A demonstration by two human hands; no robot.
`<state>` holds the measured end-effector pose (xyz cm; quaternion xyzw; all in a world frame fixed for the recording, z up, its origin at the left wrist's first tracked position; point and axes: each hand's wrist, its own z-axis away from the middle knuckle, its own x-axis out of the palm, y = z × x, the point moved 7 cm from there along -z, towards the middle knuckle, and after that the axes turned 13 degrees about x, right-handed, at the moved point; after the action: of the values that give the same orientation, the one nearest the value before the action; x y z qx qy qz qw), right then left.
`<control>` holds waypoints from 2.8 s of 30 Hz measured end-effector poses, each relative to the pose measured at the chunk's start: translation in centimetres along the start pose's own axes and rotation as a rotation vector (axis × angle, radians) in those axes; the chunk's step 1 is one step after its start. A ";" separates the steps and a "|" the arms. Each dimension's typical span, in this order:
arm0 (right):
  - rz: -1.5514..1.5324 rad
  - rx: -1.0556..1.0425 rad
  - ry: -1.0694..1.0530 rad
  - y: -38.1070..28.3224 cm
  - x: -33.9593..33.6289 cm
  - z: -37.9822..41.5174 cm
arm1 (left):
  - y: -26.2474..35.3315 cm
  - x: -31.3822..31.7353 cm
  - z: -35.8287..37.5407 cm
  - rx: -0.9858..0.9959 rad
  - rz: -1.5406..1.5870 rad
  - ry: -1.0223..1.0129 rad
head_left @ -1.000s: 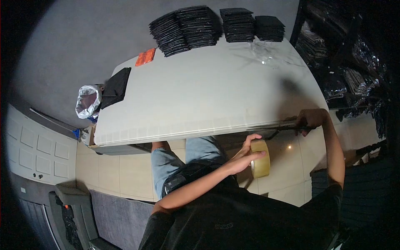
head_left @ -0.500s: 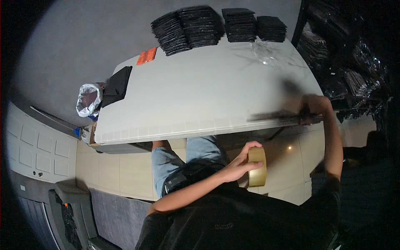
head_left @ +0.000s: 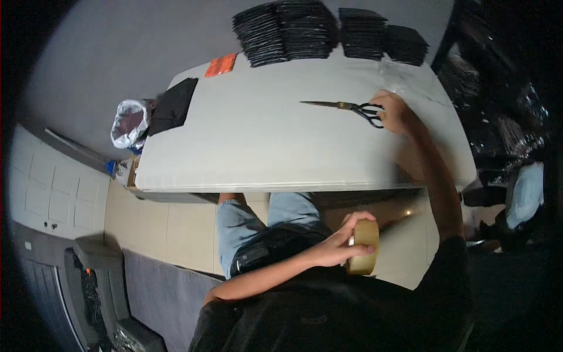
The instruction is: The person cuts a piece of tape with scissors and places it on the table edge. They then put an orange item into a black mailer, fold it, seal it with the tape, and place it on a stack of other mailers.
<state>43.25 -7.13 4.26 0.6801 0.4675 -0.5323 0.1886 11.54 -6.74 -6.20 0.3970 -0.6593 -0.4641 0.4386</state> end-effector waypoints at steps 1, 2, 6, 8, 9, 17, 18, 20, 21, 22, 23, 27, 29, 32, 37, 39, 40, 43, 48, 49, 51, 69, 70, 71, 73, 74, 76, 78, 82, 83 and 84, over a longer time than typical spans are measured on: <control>-0.047 0.110 -0.068 -0.5 0.1 -0.2 | 0.4 -0.4 0.0 0.001 0.002 0.025; -0.095 0.223 -0.139 -1.2 -0.1 0.2 | 1.1 -0.6 0.0 0.008 -0.088 0.011; -0.137 0.224 -0.582 -7.3 -1.2 6.0 | 0.5 -1.0 0.3 0.007 -0.198 -0.044; -0.247 0.204 -0.806 -8.7 -0.5 8.0 | 0.8 -1.1 0.2 -0.054 -0.189 -0.081; -0.251 0.200 -0.814 -8.4 0.2 8.0 | 0.4 -1.5 0.1 -0.059 -0.184 -0.074; -0.371 0.245 -1.196 -8.9 0.9 7.6 | 0.4 -2.4 -0.3 0.149 -0.192 -0.092; -0.372 0.244 -1.196 -8.7 1.5 7.2 | 0.4 -2.6 -0.5 0.148 -0.192 -0.092; -0.264 0.265 -1.266 -7.6 3.4 7.4 | 0.0 -3.1 -0.7 0.083 -0.161 -0.053; -0.260 0.262 -1.270 -7.8 2.9 7.0 | -0.3 -3.2 -0.9 0.085 -0.159 -0.048; -0.266 0.221 -1.201 -8.4 1.8 6.0 | -0.6 -3.5 -1.0 0.087 -0.151 -0.042; -0.279 0.186 -1.135 -8.9 1.2 5.4 | -0.8 -3.7 -0.7 0.082 -0.139 -0.039; -0.230 0.207 -1.203 -6.7 3.6 5.4 | 0.4 -4.8 -1.7 -0.012 -0.087 -0.042; -0.882 0.689 -0.646 -0.6 4.7 5.8 | -0.1 -4.5 -1.7 -0.134 -0.012 -0.083; -0.548 1.071 -0.330 3.7 5.3 6.0 | -1.9 -4.2 -1.3 -0.225 -0.018 -0.132; -0.584 0.791 -0.154 5.2 5.5 5.8 | 0.6 -5.0 -2.0 -0.266 -0.020 -0.204; -0.685 0.638 -0.103 3.5 3.5 7.4 | 0.7 -4.7 -1.7 -0.315 0.033 -0.225; -0.889 0.759 -0.212 1.1 2.6 9.0 | 0.5 -5.3 -2.0 -0.281 0.006 -0.184; -0.778 0.296 -0.670 -7.4 -0.6 7.8 | 1.8 -6.3 -2.3 -0.299 0.028 -0.141; -0.560 0.598 -1.059 -9.4 -0.3 10.3 | 1.1 -5.9 -1.9 -0.229 -0.159 -0.184; -0.463 0.618 -1.093 -9.2 -0.3 10.9 | 0.2 -5.5 -1.4 -0.271 -0.062 -0.155; -0.472 0.619 -1.069 -9.0 -0.4 12.1 | -0.4 -4.8 -0.9 -0.320 0.047 -0.138; -0.554 1.139 -0.192 -9.4 0.2 15.6 | -1.4 -3.6 -0.4 -0.387 0.252 -0.052; -0.486 1.019 -0.067 -9.5 -0.6 14.9 | -1.5 -3.7 -0.3 -0.377 0.238 -0.055; -0.486 1.018 -0.062 -9.0 -0.3 14.5 | -1.6 -3.8 -0.3 -0.363 0.221 -0.060; -0.289 0.557 -0.286 -10.7 0.9 11.9 | -1.7 -3.8 -0.5 -0.339 0.208 -0.058; -0.287 0.551 -0.286 -10.7 0.9 11.7 | -1.7 -3.9 -0.4 -0.318 0.197 -0.048; -0.170 0.559 -0.368 -10.8 1.3 11.4 | -3.1 -3.6 0.2 -0.318 0.211 -0.034; -0.121 0.581 -0.426 -10.5 1.7 12.1 | -3.4 -3.1 0.6 -0.328 0.233 -0.035; -0.089 0.614 -0.453 -10.6 1.6 11.8 | -2.5 -2.7 0.7 -0.347 0.335 -0.022; -0.089 0.616 -0.452 -10.5 1.8 11.9 | -2.6 -2.4 1.1 -0.375 0.414 -0.006; -0.084 0.568 -0.379 -10.6 1.7 11.7 | -2.1 -2.2 1.0 -0.375 0.413 -0.006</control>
<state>27.91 -10.00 1.02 0.5746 0.2852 -0.7653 0.0531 11.48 -4.91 -8.85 0.1646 -0.6302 -0.4799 0.5877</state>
